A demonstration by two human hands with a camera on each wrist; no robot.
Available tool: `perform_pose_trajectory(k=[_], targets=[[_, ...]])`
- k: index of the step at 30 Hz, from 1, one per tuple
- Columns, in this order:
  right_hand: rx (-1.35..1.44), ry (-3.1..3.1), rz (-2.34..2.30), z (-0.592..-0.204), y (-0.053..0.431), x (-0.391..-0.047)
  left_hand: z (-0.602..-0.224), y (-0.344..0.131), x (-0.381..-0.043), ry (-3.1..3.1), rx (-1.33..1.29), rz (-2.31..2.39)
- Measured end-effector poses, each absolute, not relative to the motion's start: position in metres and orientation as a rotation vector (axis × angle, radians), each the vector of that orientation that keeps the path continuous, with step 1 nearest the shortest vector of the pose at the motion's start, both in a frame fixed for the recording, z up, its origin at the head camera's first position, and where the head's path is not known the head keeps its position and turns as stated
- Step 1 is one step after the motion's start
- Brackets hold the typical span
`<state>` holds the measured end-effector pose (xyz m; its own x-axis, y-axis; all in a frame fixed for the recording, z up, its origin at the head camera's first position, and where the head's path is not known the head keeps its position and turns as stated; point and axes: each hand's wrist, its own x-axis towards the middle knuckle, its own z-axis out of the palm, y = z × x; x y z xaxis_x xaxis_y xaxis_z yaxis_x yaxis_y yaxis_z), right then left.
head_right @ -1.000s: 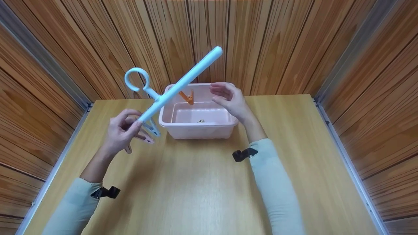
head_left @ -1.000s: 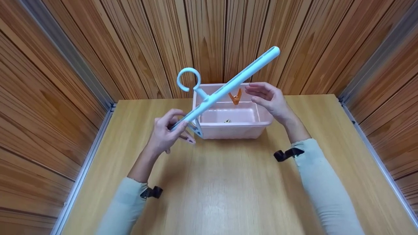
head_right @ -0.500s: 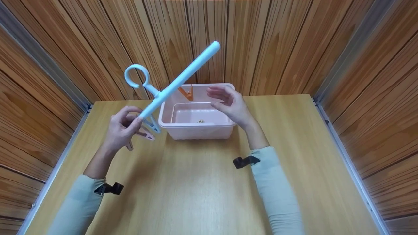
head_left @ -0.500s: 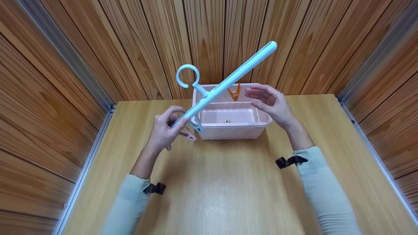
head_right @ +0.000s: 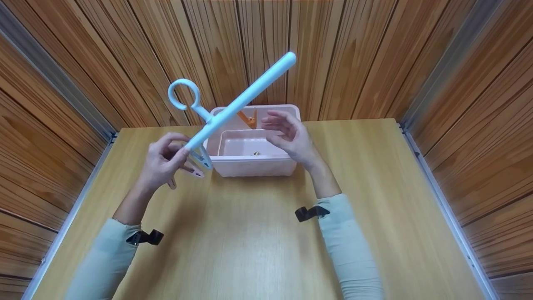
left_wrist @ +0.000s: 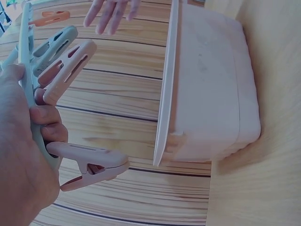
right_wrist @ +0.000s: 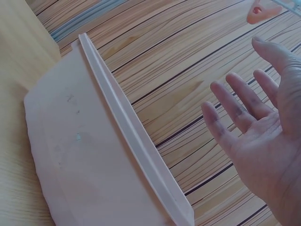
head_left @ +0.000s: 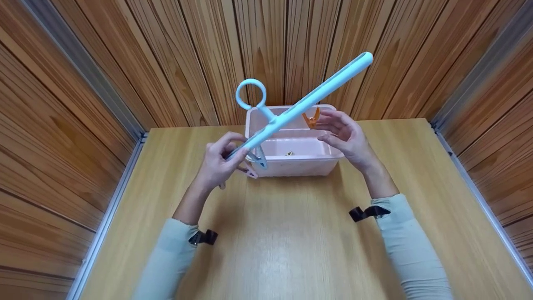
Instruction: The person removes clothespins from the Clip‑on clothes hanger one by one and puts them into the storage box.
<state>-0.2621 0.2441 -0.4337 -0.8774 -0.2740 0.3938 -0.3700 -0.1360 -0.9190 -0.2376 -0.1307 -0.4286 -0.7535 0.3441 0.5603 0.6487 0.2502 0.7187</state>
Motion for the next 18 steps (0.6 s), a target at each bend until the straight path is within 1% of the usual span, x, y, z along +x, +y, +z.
perform_pose_trajectory(k=[12, 18], targets=[[0.931, -1.925, 2.204, -0.436, 0.24, -0.256, -0.433, -0.12, -0.233, -2.238, -0.985, -1.47], [0.95, -1.914, 2.213, -0.436, 0.238, -0.252, -0.437, -0.118, -0.232, -2.234, -1.03, -1.467]])
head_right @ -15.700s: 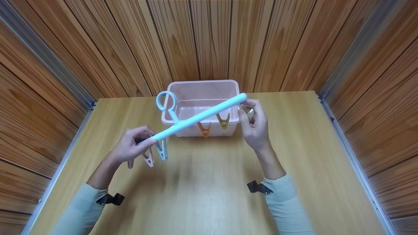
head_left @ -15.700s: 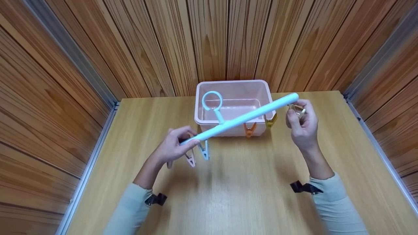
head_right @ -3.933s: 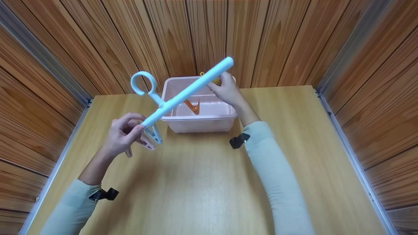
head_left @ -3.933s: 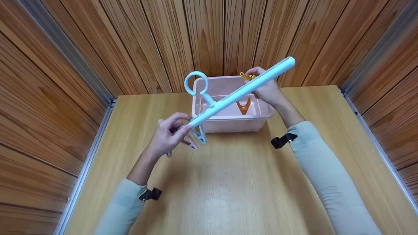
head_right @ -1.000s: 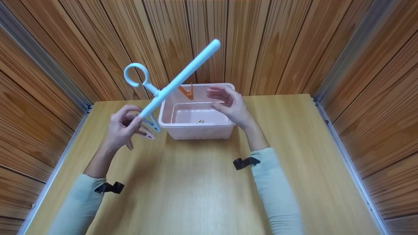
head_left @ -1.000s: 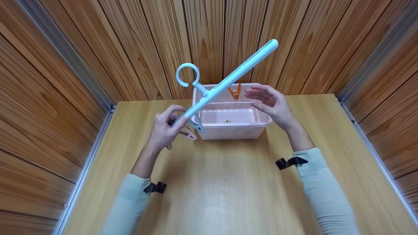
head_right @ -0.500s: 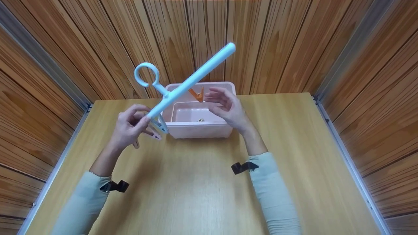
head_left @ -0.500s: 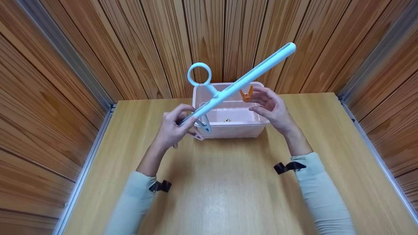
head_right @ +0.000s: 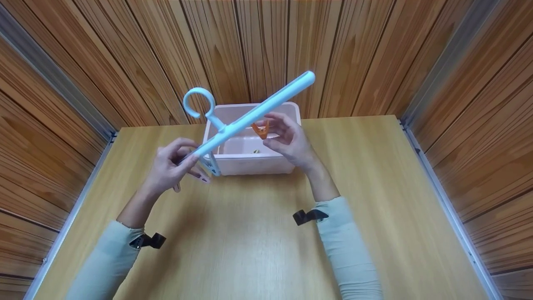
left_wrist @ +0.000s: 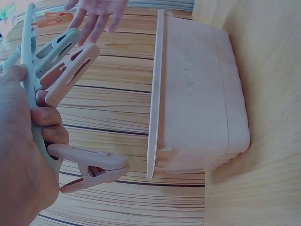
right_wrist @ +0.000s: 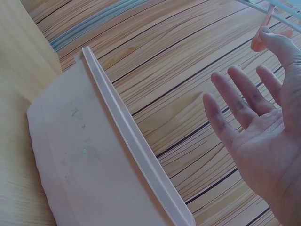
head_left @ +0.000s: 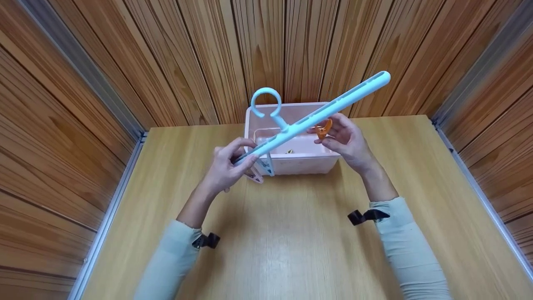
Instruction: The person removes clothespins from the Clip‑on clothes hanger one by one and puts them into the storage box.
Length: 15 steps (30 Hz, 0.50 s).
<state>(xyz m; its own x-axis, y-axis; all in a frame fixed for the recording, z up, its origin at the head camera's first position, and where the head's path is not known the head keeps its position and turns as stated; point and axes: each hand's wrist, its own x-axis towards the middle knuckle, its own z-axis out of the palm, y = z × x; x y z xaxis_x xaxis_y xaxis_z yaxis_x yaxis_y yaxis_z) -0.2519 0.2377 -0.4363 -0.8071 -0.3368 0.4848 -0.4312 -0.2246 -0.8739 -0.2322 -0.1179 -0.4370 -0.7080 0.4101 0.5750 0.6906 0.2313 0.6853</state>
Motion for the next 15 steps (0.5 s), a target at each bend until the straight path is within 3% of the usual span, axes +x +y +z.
perform_pose_trajectory(k=[15], targets=[[0.982, -1.916, 2.192, -0.435, 0.236, -0.241, -0.442, -0.114, -0.23, -2.26, -1.049, -1.477]])
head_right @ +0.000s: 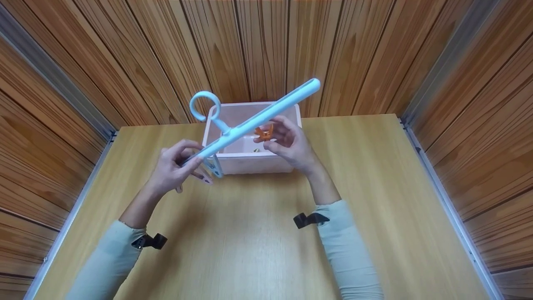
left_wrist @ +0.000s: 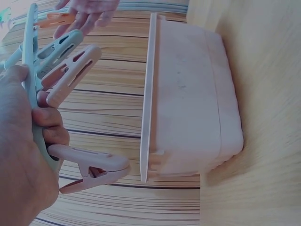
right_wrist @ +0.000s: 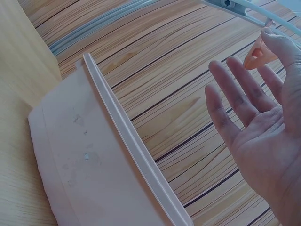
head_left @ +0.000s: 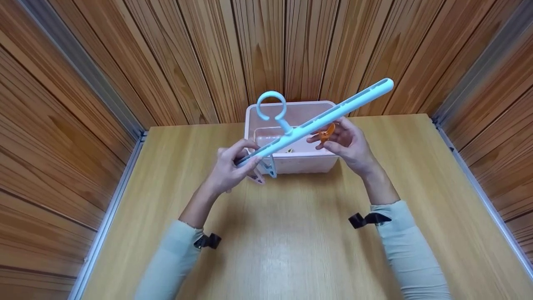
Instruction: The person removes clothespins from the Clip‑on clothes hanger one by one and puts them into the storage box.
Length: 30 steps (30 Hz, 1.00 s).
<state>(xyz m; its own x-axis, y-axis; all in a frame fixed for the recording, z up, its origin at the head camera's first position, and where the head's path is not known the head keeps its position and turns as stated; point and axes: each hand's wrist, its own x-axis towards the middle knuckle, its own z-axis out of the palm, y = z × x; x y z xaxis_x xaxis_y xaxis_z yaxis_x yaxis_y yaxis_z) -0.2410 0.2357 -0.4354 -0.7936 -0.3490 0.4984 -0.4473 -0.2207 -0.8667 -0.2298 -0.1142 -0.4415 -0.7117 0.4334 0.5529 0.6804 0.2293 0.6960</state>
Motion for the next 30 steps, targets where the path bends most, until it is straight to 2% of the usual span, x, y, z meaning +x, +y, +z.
perform_pose_trajectory(k=[14, 25, 30], targets=[[1.067, -1.849, 2.203, -0.436, 0.232, -0.241, -0.444, -0.11, -0.226, -2.308, -1.054, -1.475], [0.982, -1.927, 2.139, -0.437, 0.232, -0.234, -0.446, -0.112, -0.225, -2.323, -1.05, -1.428], [1.061, -1.919, 2.099, -0.438, 0.231, -0.232, -0.445, -0.113, -0.223, -2.376, -1.033, -1.386]])
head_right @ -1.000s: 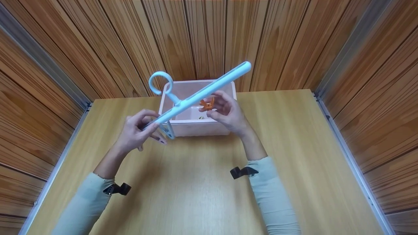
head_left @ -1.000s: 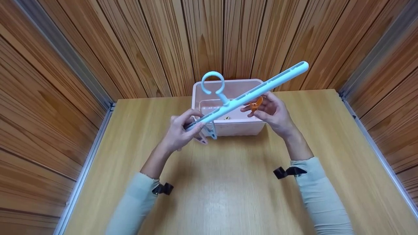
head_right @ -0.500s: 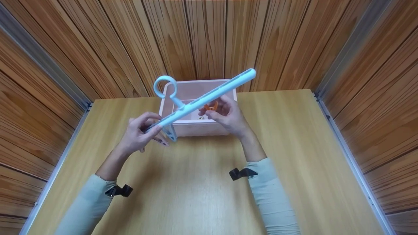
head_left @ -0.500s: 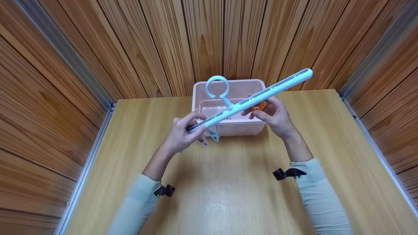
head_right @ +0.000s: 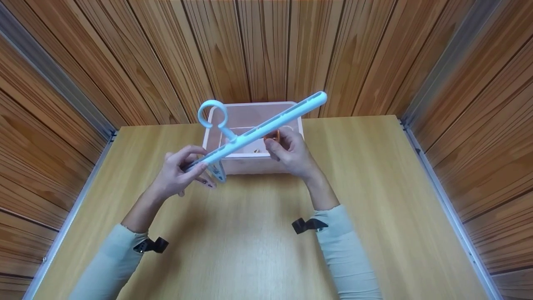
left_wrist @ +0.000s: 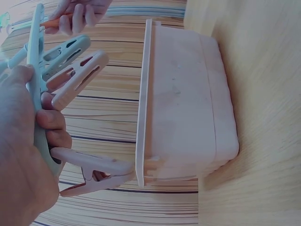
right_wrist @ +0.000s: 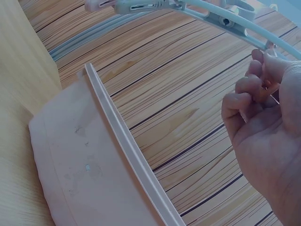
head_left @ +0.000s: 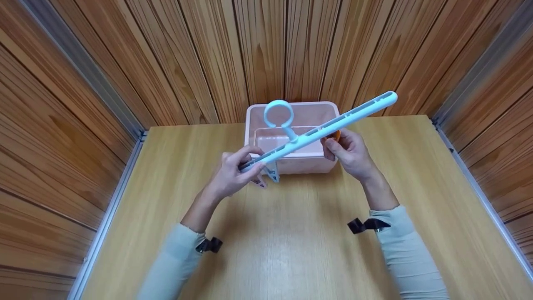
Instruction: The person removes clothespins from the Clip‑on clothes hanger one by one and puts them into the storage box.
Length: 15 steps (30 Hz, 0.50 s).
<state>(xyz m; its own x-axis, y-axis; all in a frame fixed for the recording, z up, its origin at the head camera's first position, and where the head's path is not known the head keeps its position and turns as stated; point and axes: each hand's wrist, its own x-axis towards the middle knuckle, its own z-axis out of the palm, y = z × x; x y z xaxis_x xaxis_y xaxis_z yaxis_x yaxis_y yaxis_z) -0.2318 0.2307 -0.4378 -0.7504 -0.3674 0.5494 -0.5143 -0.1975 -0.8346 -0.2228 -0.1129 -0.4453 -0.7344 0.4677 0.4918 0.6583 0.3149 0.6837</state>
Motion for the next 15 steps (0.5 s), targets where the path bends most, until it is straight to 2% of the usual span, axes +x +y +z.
perform_pose_trajectory(k=[6, 15], targets=[[1.153, -1.834, 2.15, -0.442, 0.229, -0.23, -0.442, -0.111, -0.219, -2.395, -1.03, -1.363], [1.043, -1.748, 2.06, -0.446, 0.215, -0.224, -0.445, -0.11, -0.218, -2.418, -1.028, -1.384]])
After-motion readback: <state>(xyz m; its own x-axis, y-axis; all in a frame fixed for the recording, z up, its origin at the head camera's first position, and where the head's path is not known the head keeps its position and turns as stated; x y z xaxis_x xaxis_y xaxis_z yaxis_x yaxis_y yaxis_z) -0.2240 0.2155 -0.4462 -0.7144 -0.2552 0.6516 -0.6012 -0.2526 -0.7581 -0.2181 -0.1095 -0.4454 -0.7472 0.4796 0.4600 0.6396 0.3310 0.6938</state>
